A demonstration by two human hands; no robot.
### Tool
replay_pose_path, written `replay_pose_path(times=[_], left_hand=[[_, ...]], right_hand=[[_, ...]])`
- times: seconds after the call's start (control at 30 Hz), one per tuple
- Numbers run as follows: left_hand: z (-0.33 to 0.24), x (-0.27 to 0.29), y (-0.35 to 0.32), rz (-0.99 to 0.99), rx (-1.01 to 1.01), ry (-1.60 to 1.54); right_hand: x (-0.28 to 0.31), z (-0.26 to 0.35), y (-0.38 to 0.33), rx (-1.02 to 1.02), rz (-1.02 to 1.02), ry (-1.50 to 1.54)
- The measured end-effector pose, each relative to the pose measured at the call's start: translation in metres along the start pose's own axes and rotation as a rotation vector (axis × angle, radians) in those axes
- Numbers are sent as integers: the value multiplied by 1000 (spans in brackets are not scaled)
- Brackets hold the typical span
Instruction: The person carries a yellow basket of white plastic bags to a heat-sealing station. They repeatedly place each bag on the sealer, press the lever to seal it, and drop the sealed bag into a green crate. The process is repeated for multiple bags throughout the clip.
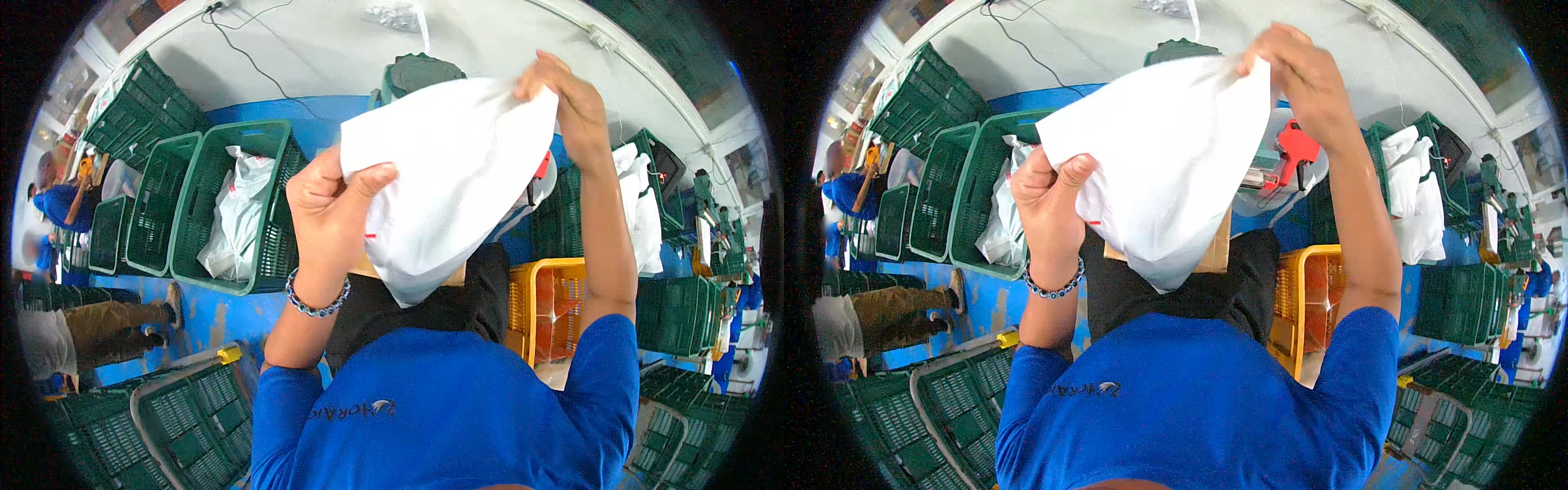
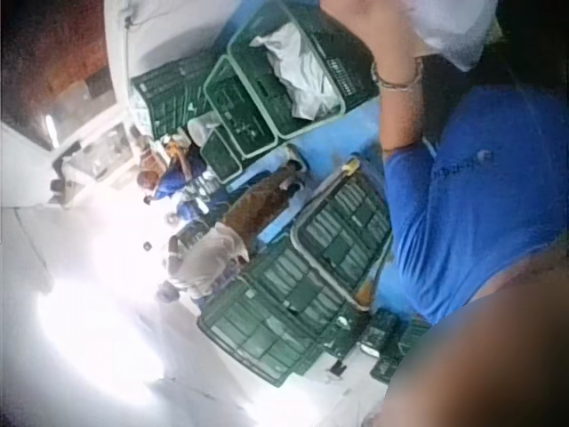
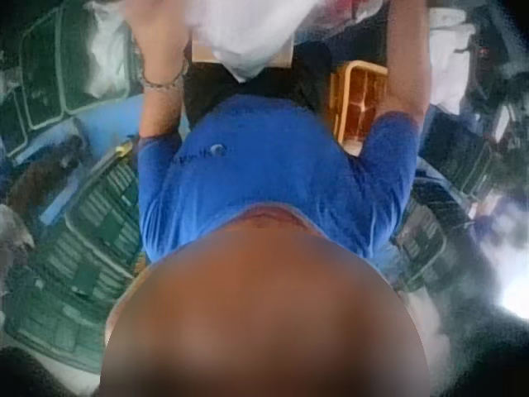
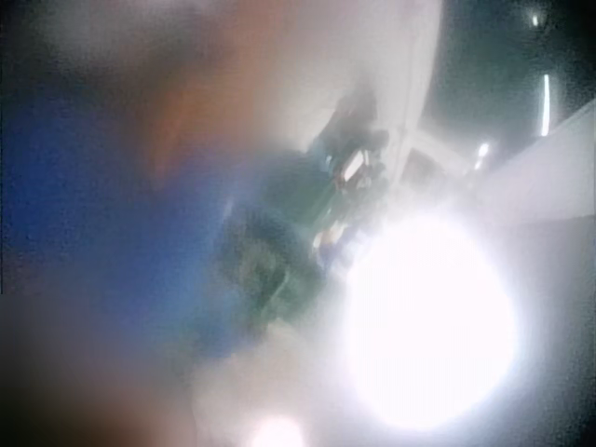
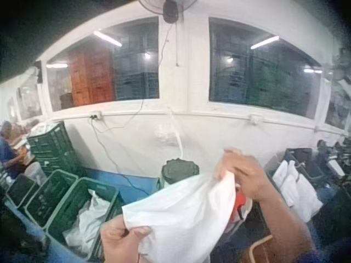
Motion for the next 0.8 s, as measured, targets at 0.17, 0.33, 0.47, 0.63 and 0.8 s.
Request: replay_pose_path(times=[0.17,0.33,0.47,0.63,0.8], left_hand=[[1,-39,-2,-10,-93,171],[30,-37,-11,-8,-63,375],[12,-51,-5,447,108,314],[5,-83,35,818,-463,1065],[36,-100,42,1173,-497,925]], right_hand=[[-29,6,20,146,433,-35],[-76,47,-11,137,519,15],[-74,74,-36,159,307,13],[-59,100,-49,177,273,159],[-43,117,-62,250,275,-12]])
Point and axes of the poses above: each hand's wrist, its own y-axis towards the middle knuckle, its own x-axis out of the back of the hand, z = x × y, the point moved 10 cm from there along y, towards the middle knuckle, and after that the axes turned 11 degrees about -y, right-handed, at the moved point
